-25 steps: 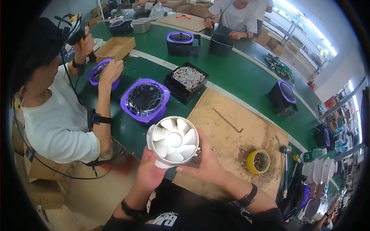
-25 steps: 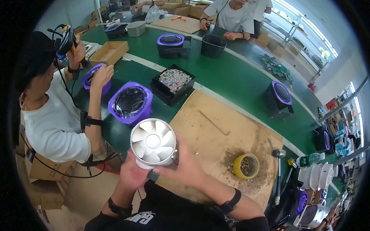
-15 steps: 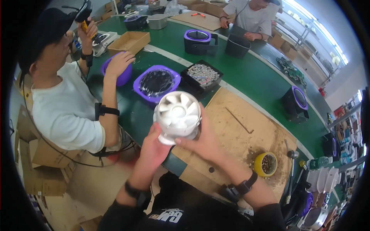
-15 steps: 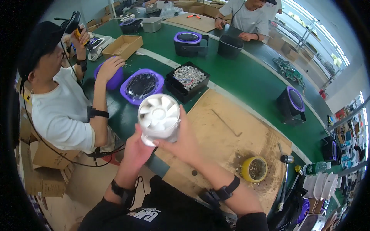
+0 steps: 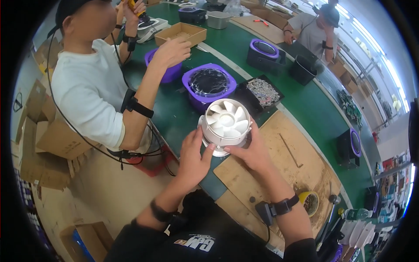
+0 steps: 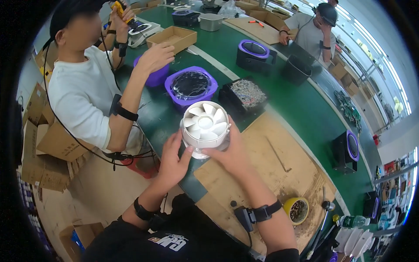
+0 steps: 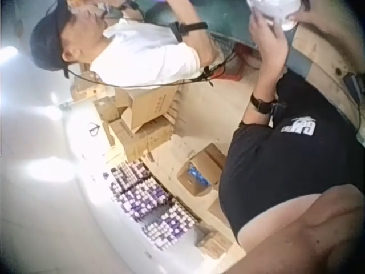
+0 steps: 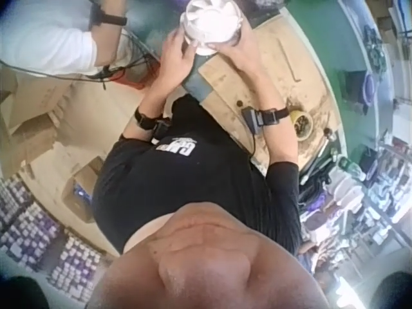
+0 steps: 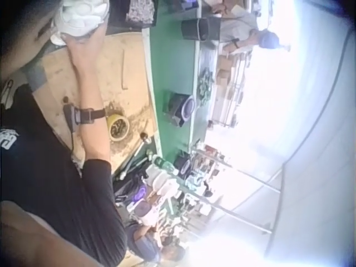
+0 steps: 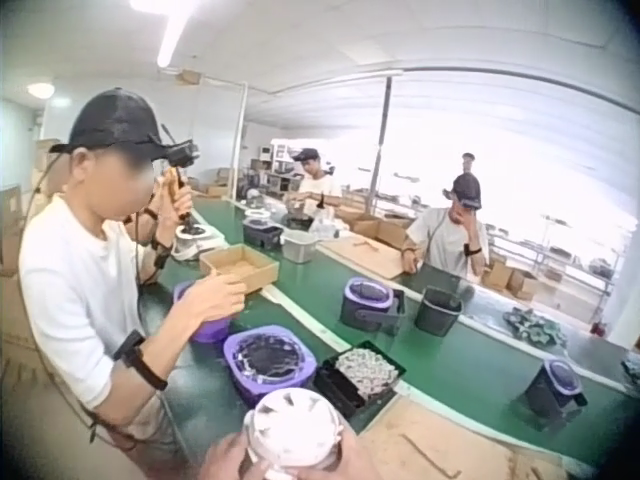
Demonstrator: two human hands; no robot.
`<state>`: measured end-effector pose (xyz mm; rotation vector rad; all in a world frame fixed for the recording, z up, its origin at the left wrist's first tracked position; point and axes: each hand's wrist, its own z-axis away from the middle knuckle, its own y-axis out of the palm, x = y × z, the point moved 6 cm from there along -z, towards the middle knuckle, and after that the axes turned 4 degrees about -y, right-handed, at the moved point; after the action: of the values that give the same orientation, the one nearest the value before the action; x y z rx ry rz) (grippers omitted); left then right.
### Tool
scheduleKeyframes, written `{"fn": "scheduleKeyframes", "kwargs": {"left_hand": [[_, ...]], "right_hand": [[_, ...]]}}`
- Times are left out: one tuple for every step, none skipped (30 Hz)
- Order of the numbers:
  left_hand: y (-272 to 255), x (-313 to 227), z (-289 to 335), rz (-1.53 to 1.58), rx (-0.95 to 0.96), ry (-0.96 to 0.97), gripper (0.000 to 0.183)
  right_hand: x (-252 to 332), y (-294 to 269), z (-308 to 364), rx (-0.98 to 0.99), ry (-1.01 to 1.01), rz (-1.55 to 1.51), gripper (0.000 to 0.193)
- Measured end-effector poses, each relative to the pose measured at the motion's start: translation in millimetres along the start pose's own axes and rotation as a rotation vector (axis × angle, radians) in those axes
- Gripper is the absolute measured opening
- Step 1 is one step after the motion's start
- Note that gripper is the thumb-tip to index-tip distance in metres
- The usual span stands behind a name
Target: Assembling plastic component housings for fans or pumps using a rubber mallet and hex key on an industrial assembly line.
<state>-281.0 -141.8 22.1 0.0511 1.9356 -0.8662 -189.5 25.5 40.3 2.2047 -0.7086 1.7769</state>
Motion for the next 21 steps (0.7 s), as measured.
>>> {"fn": "scheduleKeyframes", "kwargs": {"left_hand": [[0, -2, 1, 0.001, -0.007, -0.008, 0.059], [-2, -7, 1, 0.030, -0.034, 0.031, 0.060], [-4, -10, 2, 0.059, -0.061, 0.071, 0.062], [-2, -7, 2, 0.063, -0.062, 0.071, 0.062], [-1, -2, 2, 0.073, -0.079, 0.098, 0.066], [0, 1, 2, 0.084, -0.095, 0.125, 0.070], [-1, 3, 3, 0.087, -0.094, 0.124, 0.070], [-2, 4, 4, 0.097, -0.100, 0.134, 0.069], [-3, 6, 5, 0.108, -0.107, 0.144, 0.069], [-2, 6, 6, 0.105, -0.104, 0.145, 0.069], [0, 8, 7, 0.087, -0.117, 0.143, 0.069], [0, 8, 9, 0.069, -0.131, 0.141, 0.069], [0, 9, 10, 0.073, -0.128, 0.144, 0.069], [-1, 7, 11, 0.045, -0.133, 0.183, 0.073], [-1, 3, 13, 0.016, -0.137, 0.222, 0.077], [-2, -3, 13, 0.017, -0.133, 0.226, 0.077], [-4, -13, 14, -0.073, -0.152, 0.212, 0.082], [-4, -18, 13, -0.162, -0.171, 0.198, 0.088], [-3, -19, 12, -0.164, -0.168, 0.207, 0.088], [-2, -16, 10, -0.125, -0.187, 0.188, 0.092], [-2, -16, 7, -0.086, -0.206, 0.170, 0.096]], "right_hand": [[3, 1, 1, 0.010, 0.001, 0.000, 0.106], [6, 1, 2, 0.006, 0.017, 0.059, 0.106], [6, 2, 3, 0.000, 0.032, 0.117, 0.107], [5, 3, 4, 0.000, 0.033, 0.121, 0.107], [5, 3, 4, -0.018, -0.005, 0.174, 0.107], [7, 4, 5, -0.037, -0.044, 0.228, 0.107], [9, 6, 6, -0.036, -0.042, 0.230, 0.107], [11, 8, 7, -0.040, -0.027, 0.261, 0.107], [13, 10, 8, -0.044, -0.012, 0.293, 0.107], [13, 10, 9, -0.046, -0.011, 0.290, 0.107], [13, 10, 10, -0.043, -0.026, 0.264, 0.107], [14, 11, 11, -0.039, -0.042, 0.238, 0.108], [13, 12, 12, -0.043, -0.041, 0.241, 0.108], [11, 13, 14, -0.043, -0.039, 0.290, 0.108], [10, 14, 15, -0.043, -0.037, 0.337, 0.108], [10, 15, 17, -0.049, -0.037, 0.337, 0.108], [11, 16, 19, -0.058, -0.051, 0.369, 0.106], [12, 16, 21, -0.066, -0.065, 0.401, 0.104], [11, 14, 21, -0.074, -0.068, 0.399, 0.104], [9, 13, 21, -0.054, -0.075, 0.391, 0.103], [9, 13, 21, -0.034, -0.083, 0.383, 0.101]]}}
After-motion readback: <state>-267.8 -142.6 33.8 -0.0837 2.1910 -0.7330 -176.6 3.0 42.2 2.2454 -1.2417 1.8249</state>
